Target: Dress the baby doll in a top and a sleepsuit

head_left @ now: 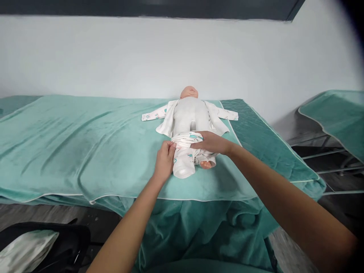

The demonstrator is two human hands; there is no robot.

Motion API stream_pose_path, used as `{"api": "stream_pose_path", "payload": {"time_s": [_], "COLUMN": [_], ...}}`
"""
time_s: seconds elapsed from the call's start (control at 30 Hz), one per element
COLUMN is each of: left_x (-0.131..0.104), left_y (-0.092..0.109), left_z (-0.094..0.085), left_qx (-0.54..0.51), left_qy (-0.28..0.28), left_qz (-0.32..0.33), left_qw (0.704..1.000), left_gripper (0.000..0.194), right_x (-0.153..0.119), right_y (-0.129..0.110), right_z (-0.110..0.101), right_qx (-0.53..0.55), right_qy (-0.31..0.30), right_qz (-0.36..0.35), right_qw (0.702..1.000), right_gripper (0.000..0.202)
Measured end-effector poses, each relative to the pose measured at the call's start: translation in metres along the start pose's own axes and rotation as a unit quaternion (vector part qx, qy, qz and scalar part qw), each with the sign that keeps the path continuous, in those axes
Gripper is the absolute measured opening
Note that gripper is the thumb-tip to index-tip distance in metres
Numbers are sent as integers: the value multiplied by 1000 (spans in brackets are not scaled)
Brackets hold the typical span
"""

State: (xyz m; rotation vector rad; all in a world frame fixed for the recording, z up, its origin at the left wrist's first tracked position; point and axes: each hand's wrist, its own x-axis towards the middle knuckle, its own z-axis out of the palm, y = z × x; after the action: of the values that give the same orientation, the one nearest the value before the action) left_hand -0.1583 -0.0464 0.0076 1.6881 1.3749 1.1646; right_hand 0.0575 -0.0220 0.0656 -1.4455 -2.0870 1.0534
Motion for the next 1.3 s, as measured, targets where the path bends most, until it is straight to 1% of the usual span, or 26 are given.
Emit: {"api": "stream_pose_path", "payload": {"time_s": [0.1, 0.17, 0.2, 0.23, 0.3, 0.33, 0.37, 0.4, 0.43, 0.47, 0.53, 0.6, 0.7, 0.77, 0.83, 0.9, 0.97, 1.07, 1.13, 1.2, 1.3], "left_x": [-11, -26, -33, -41, -53, -57, -59, -59, -57, -54, -46, -37, -24, -16, -7, 2, 10, 21, 26, 29, 30], "left_y": [4, 11, 15, 19, 26, 28, 28, 28, 26, 24, 19, 18, 19, 20, 17, 12, 7, 0, -2, -1, 1], "left_z": [5, 9, 10, 11, 11, 11, 11, 11, 12, 13, 15, 17, 12, 5, -2, -7, -8, -3, 3, 9, 15], "left_qx": [-41, -107, -154, -207, -315, -365, -408, -441, -463, -473, -461, -419, -317, -229, -155, -108, -67, 15, 74, 135, 224], "left_qy": [-11, -22, -35, -54, -100, -115, -118, -109, -94, -75, -42, -21, -10, -7, -4, -4, -2, 16, 35, 48, 49], "left_qz": [-45, -109, -155, -200, -267, -283, -290, -292, -292, -289, -273, -257, -239, -210, -182, -163, -135, -61, -27, -17, -22], "left_qw": [998, 988, 975, 956, 905, 879, 858, 842, 832, 829, 843, 871, 918, 951, 971, 981, 989, 998, 996, 989, 973], "left_gripper": [20, 22, 25, 28, 33, 33, 32, 29, 27, 25, 25, 26, 25, 24, 24, 24, 23, 17, 14, 15, 23], "right_x": [-1, -1, -1, -1, -2, -2, -2, -2, -2, -2, -1, 0, 0, 1, 2, 6, 10, 15, 16, 16, 11], "right_y": [1, 2, 2, 2, 3, 3, 4, 4, 5, 6, 7, 8, 6, 4, 3, 3, 4, 4, 3, 3, 3], "right_z": [-2, -3, -3, -3, -3, -3, -3, -3, -4, -4, -4, -4, -3, -2, 0, 4, 8, 14, 18, 21, 19], "right_qx": [33, 47, 59, 72, 104, 116, 125, 130, 130, 129, 119, 98, 78, 83, 86, 70, 33, -34, -64, -74, -46], "right_qy": [-21, -21, -21, -22, -29, -35, -42, -47, -50, -50, -41, -25, -2, 6, 17, 41, 76, 132, 162, 173, 153], "right_qz": [-13, -18, -22, -26, -30, -29, -26, -20, -14, -9, -2, -2, -11, -18, -20, -21, -17, 15, 36, 42, 30], "right_qw": [999, 998, 998, 997, 994, 992, 991, 990, 990, 990, 992, 995, 997, 996, 996, 996, 996, 991, 984, 981, 987], "right_gripper": [34, 32, 32, 32, 34, 35, 37, 39, 40, 39, 38, 37, 36, 34, 31, 29, 26, 24, 24, 26, 29]}}
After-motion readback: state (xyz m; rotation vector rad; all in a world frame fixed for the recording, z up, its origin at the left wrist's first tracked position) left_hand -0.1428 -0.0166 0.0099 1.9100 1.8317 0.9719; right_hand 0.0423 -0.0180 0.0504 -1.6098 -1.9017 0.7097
